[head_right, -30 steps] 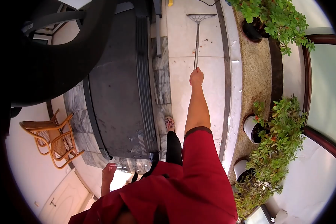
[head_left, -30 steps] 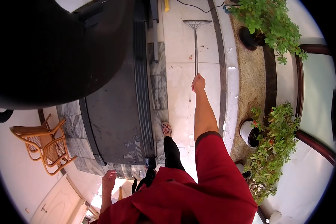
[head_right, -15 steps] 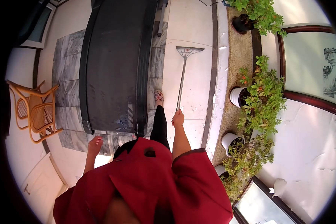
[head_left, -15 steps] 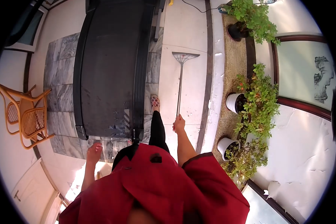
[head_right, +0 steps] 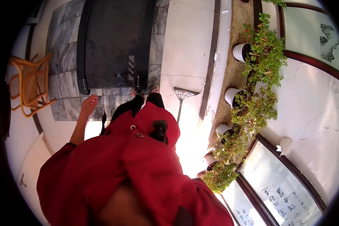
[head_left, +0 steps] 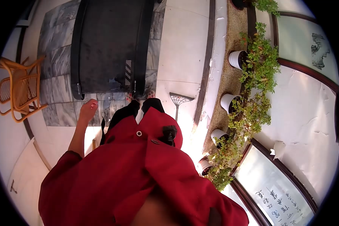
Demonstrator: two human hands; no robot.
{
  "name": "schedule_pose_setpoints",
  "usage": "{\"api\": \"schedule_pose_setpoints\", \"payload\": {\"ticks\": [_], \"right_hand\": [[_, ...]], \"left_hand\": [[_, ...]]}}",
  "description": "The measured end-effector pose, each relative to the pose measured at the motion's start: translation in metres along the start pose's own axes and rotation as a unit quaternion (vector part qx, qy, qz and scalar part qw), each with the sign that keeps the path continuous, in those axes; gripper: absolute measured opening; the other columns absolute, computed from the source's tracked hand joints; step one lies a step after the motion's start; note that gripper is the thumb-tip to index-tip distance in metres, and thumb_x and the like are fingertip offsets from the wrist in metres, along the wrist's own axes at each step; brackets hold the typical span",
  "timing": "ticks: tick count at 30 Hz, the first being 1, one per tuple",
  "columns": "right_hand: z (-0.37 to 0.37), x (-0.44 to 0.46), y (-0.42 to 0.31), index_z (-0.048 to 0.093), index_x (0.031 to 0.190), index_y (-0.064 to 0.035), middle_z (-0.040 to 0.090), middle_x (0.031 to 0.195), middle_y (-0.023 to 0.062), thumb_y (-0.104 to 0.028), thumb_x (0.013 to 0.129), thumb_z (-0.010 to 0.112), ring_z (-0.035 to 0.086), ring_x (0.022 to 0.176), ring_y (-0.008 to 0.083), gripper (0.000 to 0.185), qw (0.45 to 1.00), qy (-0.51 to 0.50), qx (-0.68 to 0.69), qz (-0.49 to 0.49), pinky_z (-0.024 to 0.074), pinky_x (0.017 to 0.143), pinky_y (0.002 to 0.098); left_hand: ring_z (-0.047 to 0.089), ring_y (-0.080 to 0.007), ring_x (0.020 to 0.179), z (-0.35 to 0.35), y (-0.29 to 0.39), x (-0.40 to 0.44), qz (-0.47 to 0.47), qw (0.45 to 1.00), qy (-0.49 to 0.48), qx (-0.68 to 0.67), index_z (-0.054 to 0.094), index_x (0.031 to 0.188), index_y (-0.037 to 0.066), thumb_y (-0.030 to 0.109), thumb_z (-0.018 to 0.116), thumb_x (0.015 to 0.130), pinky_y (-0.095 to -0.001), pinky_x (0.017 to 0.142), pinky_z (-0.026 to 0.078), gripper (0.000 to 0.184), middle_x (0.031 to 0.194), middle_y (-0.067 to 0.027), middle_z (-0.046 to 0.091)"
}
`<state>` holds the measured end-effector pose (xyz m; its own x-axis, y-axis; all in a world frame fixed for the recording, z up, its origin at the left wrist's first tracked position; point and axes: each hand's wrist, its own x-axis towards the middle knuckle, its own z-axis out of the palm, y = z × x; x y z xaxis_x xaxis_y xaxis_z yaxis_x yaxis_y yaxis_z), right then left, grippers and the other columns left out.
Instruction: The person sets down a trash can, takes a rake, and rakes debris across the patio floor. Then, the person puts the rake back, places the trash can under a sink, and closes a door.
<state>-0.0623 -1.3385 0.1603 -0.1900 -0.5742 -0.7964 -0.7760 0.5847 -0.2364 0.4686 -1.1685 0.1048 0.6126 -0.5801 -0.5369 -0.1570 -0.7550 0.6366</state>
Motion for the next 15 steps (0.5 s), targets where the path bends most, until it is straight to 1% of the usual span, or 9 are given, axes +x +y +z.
{"api": "schedule_pose_setpoints", "payload": {"ticks": [3,6,9,10,12,13,14,15], "right_hand": [[-0.013,-0.046,0.036,0.048,0.115,-0.0054,0.044,0.047,0.0015,-0.024,0.084,0.042,0.039,0.035,0.0087,0.036,1.0,0.019,0.008,0.015,0.0318,0.033,0.0242],[-0.014,-0.079,0.058,0.048,0.114,-0.0051,0.044,0.046,0.0007,-0.024,0.084,0.043,0.038,0.035,0.0081,0.036,0.999,0.039,0.023,0.007,0.0315,0.033,0.0236],[-0.008,-0.077,0.056,0.049,0.114,-0.0049,0.043,0.045,-0.0002,-0.024,0.084,0.043,0.038,0.035,0.0076,0.036,0.996,0.06,0.062,-0.02,0.0312,0.033,0.0231],[-0.009,-0.072,0.047,0.049,0.114,-0.0048,0.043,0.045,-0.0005,-0.024,0.084,0.043,0.038,0.035,0.0074,0.036,0.995,0.063,0.077,-0.018,0.0311,0.033,0.0229],[-0.007,-0.016,0.005,0.05,0.114,-0.0101,0.04,0.044,0.0001,-0.026,0.085,0.043,0.033,0.028,0.0077,0.034,0.993,0.051,0.107,-0.021,0.0281,0.026,0.0227],[-0.009,0.002,-0.035,0.05,0.114,-0.0114,0.041,0.044,0.0005,-0.027,0.085,0.043,0.034,0.028,0.008,0.034,0.995,0.035,0.088,-0.007,0.0282,0.026,0.0229],[-0.007,0.036,-0.047,0.047,0.117,-0.0113,0.043,0.047,0.0017,-0.027,0.085,0.041,0.035,0.03,0.0088,0.036,0.994,0.018,0.097,-0.039,0.027,0.026,0.0229],[-0.005,0.064,-0.065,0.046,0.117,-0.0127,0.043,0.047,0.0018,-0.028,0.084,0.041,0.036,0.031,0.0085,0.036,0.994,0.012,0.098,-0.05,0.0278,0.027,0.0223]], "left_hand": [[0.058,-0.0205,0.068,0.013,0.001,0.002,0.013,1.0,-0.027,0.005,0.054,0.087,0.007,0.015,0.054,0.073,-0.0288,0.062,0.045,0.016,0.074,-0.01,0.059],[0.058,-0.0205,0.068,0.033,-0.011,0.001,0.023,0.999,-0.043,0.015,0.054,0.087,0.008,0.016,0.054,0.073,-0.0287,0.062,0.044,0.017,0.074,-0.0096,0.059],[0.058,-0.0214,0.068,0.043,-0.016,0.003,0.03,0.998,-0.054,0.026,0.055,0.087,0.008,0.017,0.054,0.072,-0.0285,0.063,0.044,0.017,0.074,-0.0094,0.059],[0.058,-0.0217,0.069,0.046,-0.013,0.004,0.032,0.997,-0.066,0.032,0.055,0.087,0.008,0.017,0.054,0.072,-0.0285,0.063,0.044,0.017,0.074,-0.0094,0.059],[0.058,-0.022,0.07,0.055,-0.006,0.006,0.048,0.994,-0.082,0.047,0.055,0.087,0.008,0.017,0.055,0.072,-0.0284,0.063,0.044,0.018,0.074,-0.0093,0.06],[0.058,-0.022,0.07,0.057,-0.004,0.007,0.06,0.993,-0.085,0.059,0.055,0.087,0.008,0.017,0.055,0.072,-0.0284,0.063,0.044,0.018,0.074,-0.0093,0.06],[0.058,-0.0219,0.07,0.057,-0.001,0.008,0.072,0.991,-0.085,0.073,0.055,0.087,0.008,0.017,0.055,0.072,-0.0283,0.063,0.044,0.018,0.074,-0.0093,0.06],[0.058,-0.0217,0.07,0.056,0.006,0.007,0.079,0.991,-0.076,0.077,0.055,0.087,0.008,0.017,0.055,0.072,-0.0283,0.063,0.044,0.018,0.073,-0.0091,0.06]]}}
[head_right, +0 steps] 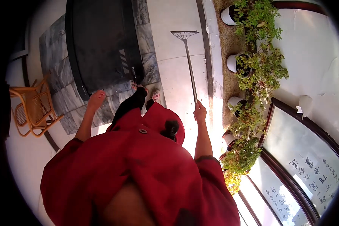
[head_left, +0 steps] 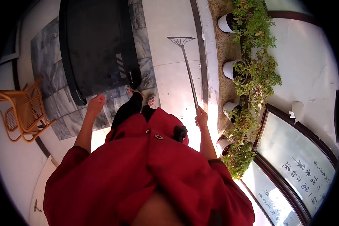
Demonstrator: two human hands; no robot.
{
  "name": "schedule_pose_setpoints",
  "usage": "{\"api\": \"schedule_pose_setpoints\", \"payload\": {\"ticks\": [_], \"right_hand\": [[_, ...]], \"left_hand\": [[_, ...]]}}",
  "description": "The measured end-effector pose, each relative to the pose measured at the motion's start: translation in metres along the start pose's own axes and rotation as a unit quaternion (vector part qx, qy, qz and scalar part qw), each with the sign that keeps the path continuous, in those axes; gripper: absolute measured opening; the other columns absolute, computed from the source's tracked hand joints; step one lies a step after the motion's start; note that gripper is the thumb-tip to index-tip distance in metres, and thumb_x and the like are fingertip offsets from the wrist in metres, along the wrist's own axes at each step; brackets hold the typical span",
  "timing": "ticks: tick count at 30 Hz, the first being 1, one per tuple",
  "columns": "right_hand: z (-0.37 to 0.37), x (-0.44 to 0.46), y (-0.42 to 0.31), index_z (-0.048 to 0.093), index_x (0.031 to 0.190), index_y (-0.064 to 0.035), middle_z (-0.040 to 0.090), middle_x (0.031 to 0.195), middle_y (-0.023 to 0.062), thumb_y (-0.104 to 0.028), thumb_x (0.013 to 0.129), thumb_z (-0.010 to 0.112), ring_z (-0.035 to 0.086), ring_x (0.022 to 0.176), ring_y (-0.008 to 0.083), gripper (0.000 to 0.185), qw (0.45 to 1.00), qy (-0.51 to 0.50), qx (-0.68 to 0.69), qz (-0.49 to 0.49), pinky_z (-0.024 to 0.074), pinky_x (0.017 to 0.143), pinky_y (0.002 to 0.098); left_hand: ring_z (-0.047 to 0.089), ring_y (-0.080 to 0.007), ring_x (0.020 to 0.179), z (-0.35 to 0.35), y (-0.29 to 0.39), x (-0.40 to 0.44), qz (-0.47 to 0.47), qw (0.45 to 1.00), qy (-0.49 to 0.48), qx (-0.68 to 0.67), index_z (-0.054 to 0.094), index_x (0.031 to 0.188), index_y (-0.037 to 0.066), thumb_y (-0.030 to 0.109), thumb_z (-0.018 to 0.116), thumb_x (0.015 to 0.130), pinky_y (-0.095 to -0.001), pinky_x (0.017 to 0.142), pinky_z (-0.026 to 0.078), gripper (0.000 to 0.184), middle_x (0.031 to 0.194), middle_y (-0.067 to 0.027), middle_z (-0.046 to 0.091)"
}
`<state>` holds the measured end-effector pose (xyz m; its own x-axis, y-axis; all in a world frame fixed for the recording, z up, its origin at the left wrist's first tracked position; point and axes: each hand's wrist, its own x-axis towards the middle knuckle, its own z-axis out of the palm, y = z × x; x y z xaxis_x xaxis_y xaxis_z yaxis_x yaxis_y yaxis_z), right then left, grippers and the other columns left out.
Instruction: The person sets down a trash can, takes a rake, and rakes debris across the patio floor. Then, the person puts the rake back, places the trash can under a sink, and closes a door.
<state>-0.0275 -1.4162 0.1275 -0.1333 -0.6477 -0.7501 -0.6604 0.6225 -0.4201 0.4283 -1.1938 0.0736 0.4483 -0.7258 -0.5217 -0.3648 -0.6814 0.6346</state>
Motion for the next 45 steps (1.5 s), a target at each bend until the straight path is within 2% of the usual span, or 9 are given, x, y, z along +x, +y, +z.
{"api": "schedule_pose_setpoints", "payload": {"ticks": [5,14,17,19,22,29,34,38,45], "right_hand": [[0.006,0.046,0.014,0.048,0.115,-0.0163,0.042,0.048,0.0015,-0.028,0.084,0.038,0.037,0.032,0.0097,0.035,0.999,-0.013,-0.017,0.036,0.0302,0.028,0.024],[-0.013,-0.163,0.27,0.051,0.112,-0.0153,0.042,0.047,0.0028,-0.032,0.085,0.04,0.037,0.034,0.0115,0.033,0.938,0.061,0.108,0.325,0.0319,0.03,0.027],[-0.025,-0.196,0.367,0.058,0.075,0.0001,0.049,0.053,0.0043,-0.02,0.081,0.043,0.047,0.046,0.0132,0.026,0.982,0.096,-0.009,0.161,0.0418,0.045,0.0305],[-0.03,-0.214,0.401,0.059,0.098,-0.0032,0.057,0.063,0.0063,-0.021,0.082,0.043,0.053,0.058,0.0141,0.028,0.977,0.17,-0.091,0.087,0.0423,0.055,0.0293],[-0.055,-0.207,0.273,0.054,0.107,-0.0051,0.062,0.08,0.0118,-0.022,0.084,0.042,0.059,0.07,0.0206,0.031,0.989,0.068,-0.071,0.111,0.0444,0.062,0.0309],[0.022,0.003,0.037,0.055,0.105,-0.0076,0.058,0.07,0.0165,-0.022,0.082,0.045,0.058,0.063,0.0274,0.028,0.944,0.083,-0.161,-0.274,0.0439,0.057,0.0327],[0.113,0.126,-0.151,0.055,0.101,-0.0085,0.057,0.093,0.0167,-0.025,0.081,0.04,0.054,0.087,0.0326,0.03,0.947,0.035,-0.15,-0.283,0.0428,0.076,0.0398],[0.171,0.173,-0.268,0.056,0.093,-0.0061,0.052,0.053,0.0097,-0.02,0.08,0.038,0.049,0.036,0.0174,0.027,0.955,-0.041,-0.146,-0.254,0.041,0.034,0.0298],[0.242,0.203,-0.256,0.041,0.119,-0.0132,0.052,0.055,0.011,-0.015,0.08,0.035,0.047,0.034,0.0171,0.039,0.96,-0.098,-0.134,-0.228,0.04,0.031,0.0308]], "left_hand": [[0.059,-0.0213,0.069,-0.012,0.015,-0.021,0.003,1.0,0.02,0.003,0.056,0.085,0.007,0.016,0.055,0.072,-0.0285,0.062,0.045,0.016,0.073,-0.0089,0.06],[0.057,-0.0271,0.07,0.047,-0.035,-0.056,-0.025,0.997,-0.06,0.039,0.055,0.08,0.009,0.021,0.052,0.072,-0.0334,0.061,0.044,0.015,0.073,-0.0103,0.059],[0.057,-0.0286,0.074,0.063,-0.006,-0.05,0.03,0.995,-0.064,0.069,0.055,0.082,0.009,0.024,0.051,0.074,-0.035,0.062,0.044,0.018,0.076,-0.0109,0.059],[0.057,-0.0284,0.076,0.069,0.015,-0.048,0.03,0.995,-0.064,0.067,0.055,0.084,0.009,0.024,0.051,0.074,-0.0349,0.063,0.044,0.019,0.077,-0.0113,0.059],[0.058,-0.0274,0.076,0.066,0.025,-0.053,0.041,0.996,-0.043,0.074,0.054,0.085,0.008,0.024,0.052,0.074,-0.0344,0.064,0.045,0.019,0.077,-0.0114,0.06],[0.057,-0.0285,0.072,0.049,-0.037,-0.073,-0.014,0.996,-0.055,0.072,0.056,0.082,0.009,0.026,0.05,0.074,-0.0352,0.062,0.044,0.019,0.074,-0.0121,0.058],[0.055,-0.0184,0.065,0.003,-0.094,-0.093,-0.076,0.997,-0.026,0.003,0.055,0.083,0.006,0.015,0.053,0.074,-0.0279,0.058,0.043,0.013,0.069,-0.008,0.057],[0.053,-0.0105,0.059,-0.035,-0.094,-0.1,-0.101,0.994,0.034,-0.027,0.053,0.082,0.002,0.007,0.051,0.074,-0.0228,0.055,0.042,0.009,0.064,-0.0044,0.056],[0.054,-0.0111,0.061,-0.049,-0.12,-0.107,-0.207,0.976,0.011,-0.062,0.056,0.085,0.006,0.01,0.055,0.072,-0.024,0.058,0.044,0.013,0.066,-0.0051,0.058]]}}
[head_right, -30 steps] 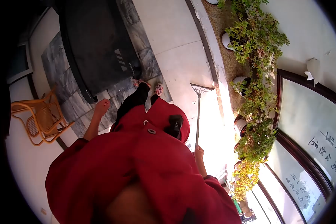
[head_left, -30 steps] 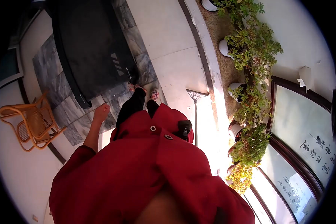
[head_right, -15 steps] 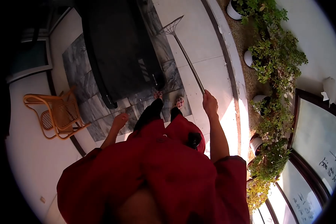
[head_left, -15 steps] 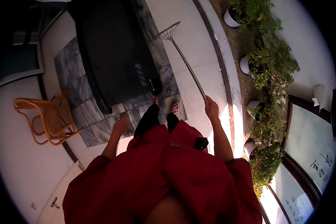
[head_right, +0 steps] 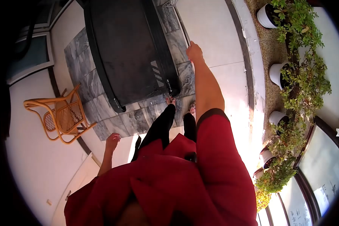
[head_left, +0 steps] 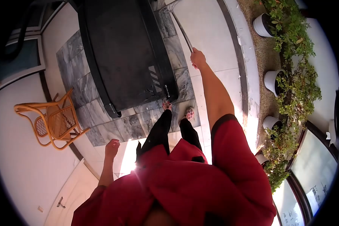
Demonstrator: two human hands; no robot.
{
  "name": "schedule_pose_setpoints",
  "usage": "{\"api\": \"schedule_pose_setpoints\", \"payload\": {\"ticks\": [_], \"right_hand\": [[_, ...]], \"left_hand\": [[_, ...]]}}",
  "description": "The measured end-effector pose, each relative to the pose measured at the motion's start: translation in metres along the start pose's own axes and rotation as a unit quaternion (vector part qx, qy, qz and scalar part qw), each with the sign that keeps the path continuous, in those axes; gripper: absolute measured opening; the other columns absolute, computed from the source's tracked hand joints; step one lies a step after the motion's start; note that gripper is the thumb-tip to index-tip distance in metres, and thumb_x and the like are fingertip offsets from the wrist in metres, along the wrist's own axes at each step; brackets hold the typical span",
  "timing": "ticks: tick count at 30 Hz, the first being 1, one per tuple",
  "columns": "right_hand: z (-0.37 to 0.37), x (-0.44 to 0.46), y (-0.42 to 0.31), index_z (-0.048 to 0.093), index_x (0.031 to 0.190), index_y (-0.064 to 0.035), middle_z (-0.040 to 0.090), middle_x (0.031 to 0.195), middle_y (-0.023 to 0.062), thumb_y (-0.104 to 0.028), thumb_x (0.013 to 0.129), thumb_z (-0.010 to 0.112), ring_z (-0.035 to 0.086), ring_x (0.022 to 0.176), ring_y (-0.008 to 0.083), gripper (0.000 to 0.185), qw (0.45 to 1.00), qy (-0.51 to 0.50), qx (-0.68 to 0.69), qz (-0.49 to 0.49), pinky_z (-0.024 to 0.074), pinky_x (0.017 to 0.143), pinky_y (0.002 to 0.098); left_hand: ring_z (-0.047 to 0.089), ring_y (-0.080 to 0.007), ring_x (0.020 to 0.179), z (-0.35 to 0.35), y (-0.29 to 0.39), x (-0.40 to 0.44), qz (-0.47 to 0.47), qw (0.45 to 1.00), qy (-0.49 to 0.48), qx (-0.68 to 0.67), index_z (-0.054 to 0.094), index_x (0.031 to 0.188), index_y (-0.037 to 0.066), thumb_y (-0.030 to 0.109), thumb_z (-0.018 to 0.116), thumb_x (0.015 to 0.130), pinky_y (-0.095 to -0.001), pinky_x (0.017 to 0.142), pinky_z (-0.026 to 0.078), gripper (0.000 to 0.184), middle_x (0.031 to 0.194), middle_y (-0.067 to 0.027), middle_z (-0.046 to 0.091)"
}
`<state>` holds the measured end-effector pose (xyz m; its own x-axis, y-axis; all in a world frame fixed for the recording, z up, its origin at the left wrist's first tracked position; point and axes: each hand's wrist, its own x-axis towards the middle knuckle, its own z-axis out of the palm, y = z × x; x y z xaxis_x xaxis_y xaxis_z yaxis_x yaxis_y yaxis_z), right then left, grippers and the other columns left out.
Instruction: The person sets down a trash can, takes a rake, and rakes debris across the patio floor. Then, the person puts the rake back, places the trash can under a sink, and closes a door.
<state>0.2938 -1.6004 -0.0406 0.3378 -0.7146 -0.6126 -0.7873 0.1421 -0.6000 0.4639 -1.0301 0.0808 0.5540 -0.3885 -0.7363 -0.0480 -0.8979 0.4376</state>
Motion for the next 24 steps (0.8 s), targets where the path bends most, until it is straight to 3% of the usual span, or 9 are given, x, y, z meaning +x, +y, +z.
{"api": "schedule_pose_setpoints", "payload": {"ticks": [1,3,4,8,13,18,19,23,24], "right_hand": [[0.01,-0.015,0.028,0.039,0.122,-0.0144,0.052,0.055,0.0117,-0.014,0.081,0.035,0.046,0.033,0.0172,0.041,1.0,0.016,-0.019,-0.002,0.0396,0.031,0.0305],[0.026,-0.079,0.099,0.038,0.12,-0.0122,0.058,0.079,0.0208,-0.02,0.081,0.037,0.057,0.068,0.0353,0.04,0.995,0.036,-0.09,-0.01,0.0455,0.064,0.0426],[0.024,-0.131,0.123,0.034,0.124,-0.0167,0.058,0.084,0.0212,-0.022,0.082,0.037,0.055,0.078,0.0377,0.042,0.989,0.042,-0.138,-0.006,0.0428,0.069,0.0454],[0.016,-0.364,0.205,0.021,0.129,-0.0273,0.057,0.073,0.0235,-0.024,0.085,0.035,0.055,0.069,0.0399,0.046,0.975,-0.046,-0.138,0.166,0.0407,0.061,0.0482],[0.017,-0.605,0.233,0.024,0.129,-0.0218,0.058,0.08,0.0225,-0.026,0.082,0.04,0.056,0.078,0.0372,0.05,0.915,-0.089,-0.085,0.385,0.0411,0.067,0.0433],[0.018,-0.66,0.196,0.048,0.114,-0.0102,0.057,0.079,0.0223,-0.02,0.079,0.04,0.057,0.074,0.0349,0.037,0.884,0.052,-0.018,0.464,0.0424,0.063,0.0434],[0.037,-0.67,0.212,0.049,0.112,-0.0097,0.057,0.077,0.0222,-0.02,0.079,0.041,0.058,0.071,0.0335,0.035,0.908,0.142,-0.032,0.394,0.0429,0.06,0.0415],[0.027,-0.636,0.24,0.05,0.112,-0.0101,0.056,0.067,0.0207,-0.024,0.081,0.045,0.058,0.062,0.0316,0.034,0.913,0.244,0.075,0.318,0.0417,0.053,0.0383],[0.003,-0.602,0.239,0.05,0.111,-0.011,0.055,0.065,0.0204,-0.025,0.081,0.045,0.057,0.062,0.0322,0.033,0.918,0.203,0.07,0.335,0.0416,0.053,0.0383]], "left_hand": [[0.054,-0.0112,0.061,0.002,0.004,0.007,-0.002,1.0,-0.009,-0.002,0.056,0.085,0.006,0.01,0.055,0.072,-0.0241,0.058,0.044,0.013,0.066,-0.0052,0.058],[0.054,-0.0113,0.061,0.007,0.007,0.01,-0.014,0.999,-0.038,-0.004,0.056,0.085,0.006,0.01,0.055,0.072,-0.0242,0.058,0.044,0.014,0.066,-0.0054,0.058],[0.054,-0.0107,0.061,0.011,0.011,0.016,-0.002,0.999,-0.049,0.001,0.055,0.085,0.004,0.008,0.054,0.073,-0.0232,0.057,0.043,0.013,0.066,-0.0049,0.057],[0.056,-0.014,0.061,0.029,0.034,0.049,0.07,0.994,-0.077,0.045,0.056,0.084,0.006,0.012,0.054,0.073,-0.0258,0.058,0.044,0.013,0.067,-0.0061,0.058],[0.058,-0.0172,0.066,0.048,0.097,0.099,0.144,0.977,-0.108,0.112,0.056,0.084,0.007,0.015,0.055,0.074,-0.0273,0.06,0.044,0.013,0.072,-0.0084,0.06],[0.058,-0.0176,0.071,0.062,0.176,0.114,0.206,0.959,-0.136,0.136,0.056,0.087,0.006,0.018,0.054,0.076,-0.0279,0.062,0.044,0.017,0.075,-0.0084,0.06],[0.058,-0.0175,0.071,0.067,0.185,0.113,0.215,0.955,-0.149,0.141,0.055,0.088,0.005,0.019,0.054,0.077,-0.0279,0.062,0.044,0.017,0.076,-0.0081,0.06],[0.056,-0.0153,0.069,0.084,0.187,0.107,0.222,0.939,-0.195,0.177,0.055,0.088,0.005,0.02,0.054,0.078,-0.0273,0.059,0.043,0.018,0.077,-0.0057,0.059],[0.055,-0.0149,0.067,0.09,0.186,0.103,0.224,0.932,-0.214,0.189,0.055,0.088,0.005,0.02,0.054,0.078,-0.0271,0.059,0.043,0.018,0.076,-0.0055,0.059]]}}
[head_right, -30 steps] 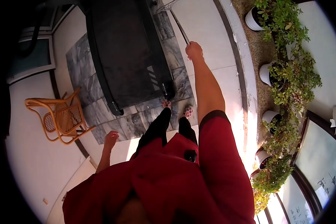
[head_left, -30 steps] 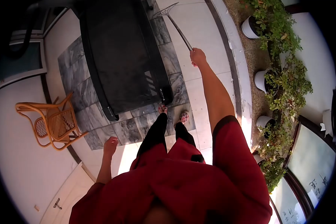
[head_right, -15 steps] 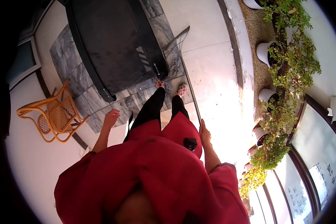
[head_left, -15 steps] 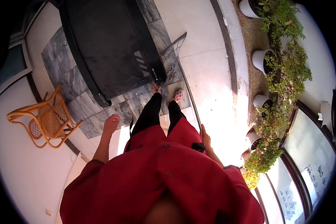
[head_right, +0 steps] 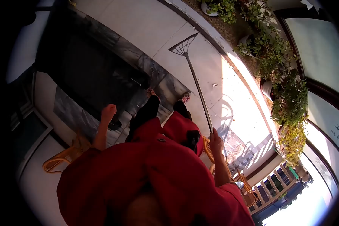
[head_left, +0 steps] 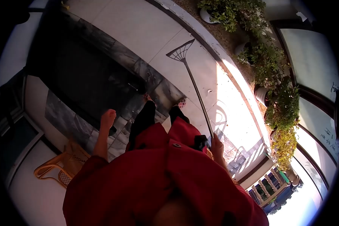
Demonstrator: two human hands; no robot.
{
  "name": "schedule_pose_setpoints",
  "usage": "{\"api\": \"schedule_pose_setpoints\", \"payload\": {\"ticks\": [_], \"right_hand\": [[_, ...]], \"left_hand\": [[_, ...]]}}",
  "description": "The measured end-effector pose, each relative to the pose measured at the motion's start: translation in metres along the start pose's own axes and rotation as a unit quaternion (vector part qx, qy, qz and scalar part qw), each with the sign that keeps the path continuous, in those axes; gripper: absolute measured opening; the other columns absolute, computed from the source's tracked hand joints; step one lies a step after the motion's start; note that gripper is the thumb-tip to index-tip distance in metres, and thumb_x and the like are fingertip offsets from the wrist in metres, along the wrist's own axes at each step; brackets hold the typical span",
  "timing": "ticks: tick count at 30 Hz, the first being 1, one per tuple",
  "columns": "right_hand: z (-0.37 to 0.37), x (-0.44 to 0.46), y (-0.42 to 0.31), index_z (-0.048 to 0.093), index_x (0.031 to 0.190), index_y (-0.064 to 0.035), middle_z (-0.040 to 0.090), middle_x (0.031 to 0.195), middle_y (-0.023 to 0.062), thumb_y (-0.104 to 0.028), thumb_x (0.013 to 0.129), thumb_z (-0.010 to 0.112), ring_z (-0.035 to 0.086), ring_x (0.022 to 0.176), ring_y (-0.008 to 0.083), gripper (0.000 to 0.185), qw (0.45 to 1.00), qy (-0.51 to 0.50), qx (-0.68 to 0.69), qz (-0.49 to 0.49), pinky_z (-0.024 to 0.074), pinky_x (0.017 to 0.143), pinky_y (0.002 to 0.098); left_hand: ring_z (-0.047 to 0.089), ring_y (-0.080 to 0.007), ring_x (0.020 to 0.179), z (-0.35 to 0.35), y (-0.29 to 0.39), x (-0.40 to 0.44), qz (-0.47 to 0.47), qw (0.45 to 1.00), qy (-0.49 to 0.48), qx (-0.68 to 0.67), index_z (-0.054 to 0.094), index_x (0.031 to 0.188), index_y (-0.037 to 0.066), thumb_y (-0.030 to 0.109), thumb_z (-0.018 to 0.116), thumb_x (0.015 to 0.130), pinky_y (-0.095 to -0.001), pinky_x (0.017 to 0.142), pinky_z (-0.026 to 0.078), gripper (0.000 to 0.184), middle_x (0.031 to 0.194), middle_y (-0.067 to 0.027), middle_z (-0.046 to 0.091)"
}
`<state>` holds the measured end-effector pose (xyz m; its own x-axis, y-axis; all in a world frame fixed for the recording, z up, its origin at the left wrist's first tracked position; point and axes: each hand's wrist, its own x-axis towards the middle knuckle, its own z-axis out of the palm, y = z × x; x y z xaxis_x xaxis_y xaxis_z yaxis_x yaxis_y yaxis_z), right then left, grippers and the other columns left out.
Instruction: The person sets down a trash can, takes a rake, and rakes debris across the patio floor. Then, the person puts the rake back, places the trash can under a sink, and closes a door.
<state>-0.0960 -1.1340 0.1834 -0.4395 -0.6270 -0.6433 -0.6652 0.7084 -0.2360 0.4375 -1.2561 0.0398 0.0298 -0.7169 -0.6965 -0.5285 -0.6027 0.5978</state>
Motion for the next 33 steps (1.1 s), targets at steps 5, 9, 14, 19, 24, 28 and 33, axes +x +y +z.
{"api": "schedule_pose_setpoints", "payload": {"ticks": [5,9,14,19,24,28,33], "right_hand": [[0.006,0.168,-0.046,0.05,0.107,-0.0156,0.056,0.088,0.0199,-0.028,0.082,0.042,0.053,0.084,0.0376,0.029,0.992,-0.023,0.032,-0.116,0.042,0.071,0.0438],[0.018,0.209,0.023,0.054,0.107,-0.0126,0.058,0.064,0.0136,-0.032,0.081,0.043,0.055,0.047,0.0234,0.034,0.992,-0.027,0.087,-0.087,0.0446,0.045,0.0335],[-0.011,0.143,0.101,0.054,0.108,-0.0113,0.051,0.052,0.0056,-0.032,0.081,0.044,0.046,0.035,0.0144,0.036,0.973,-0.084,0.196,0.084,0.039,0.035,0.0292],[0.025,0.085,0.221,0.054,0.108,-0.0105,0.052,0.055,0.0069,-0.032,0.08,0.046,0.047,0.039,0.0149,0.035,0.969,0.0,0.218,0.112,0.0381,0.037,0.028],[0.002,0.018,0.269,0.056,0.101,-0.0071,0.049,0.052,0.0044,-0.025,0.082,0.045,0.043,0.035,0.0121,0.029,0.944,0.023,0.251,0.214,0.0329,0.032,0.0286],[-0.007,-0.021,0.289,0.056,0.095,-0.006,0.05,0.054,0.0102,-0.022,0.083,0.044,0.049,0.043,0.0185,0.024,0.965,0.113,0.18,0.157,0.0366,0.041,0.0322],[-0.053,-0.05,0.242,0.056,0.096,-0.0083,0.054,0.063,0.0171,-0.023,0.081,0.045,0.056,0.06,0.0292,0.023,0.983,0.064,0.14,0.103,0.0406,0.054,0.0367]], "left_hand": [[0.054,-0.0141,0.066,0.04,0.043,-0.023,0.019,0.999,-0.022,0.02,0.055,0.09,0.004,0.019,0.054,0.077,-0.0266,0.059,0.043,0.02,0.075,-0.0059,0.059],[0.057,-0.0171,0.073,0.071,0.105,-0.048,0.029,0.993,-0.025,0.11,0.055,0.092,0.004,0.018,0.055,0.075,-0.0282,0.064,0.044,0.021,0.079,-0.0084,0.06],[0.058,-0.0205,0.075,0.114,0.142,-0.05,0.027,0.974,-0.073,0.211,0.056,0.091,0.005,0.017,0.056,0.074,-0.0292,0.065,0.045,0.02,0.082,-0.01,0.06],[0.058,-0.0213,0.076,0.146,0.19,-0.025,0.097,0.958,-0.085,0.257,0.055,0.091,0.005,0.015,0.057,0.075,-0.0296,0.065,0.045,0.018,0.082,-0.0096,0.06],[0.059,-0.0197,0.075,0.177,0.24,-0.016,0.161,0.948,-0.104,0.254,0.055,0.09,0.005,0.014,0.056,0.076,-0.0281,0.065,0.045,0.017,0.081,-0.0092,0.06],[0.059,-0.0194,0.074,0.194,0.247,-0.023,0.19,0.94,-0.115,0.258,0.055,0.088,0.005,0.014,0.057,0.075,-0.0278,0.065,0.045,0.016,0.079,-0.0094,0.06],[0.059,-0.0199,0.072,0.199,0.216,-0.03,0.156,0.932,-0.136,0.296,0.056,0.087,0.005,0.015,0.056,0.074,-0.0281,0.064,0.045,0.016,0.076,-0.0089,0.06]]}}
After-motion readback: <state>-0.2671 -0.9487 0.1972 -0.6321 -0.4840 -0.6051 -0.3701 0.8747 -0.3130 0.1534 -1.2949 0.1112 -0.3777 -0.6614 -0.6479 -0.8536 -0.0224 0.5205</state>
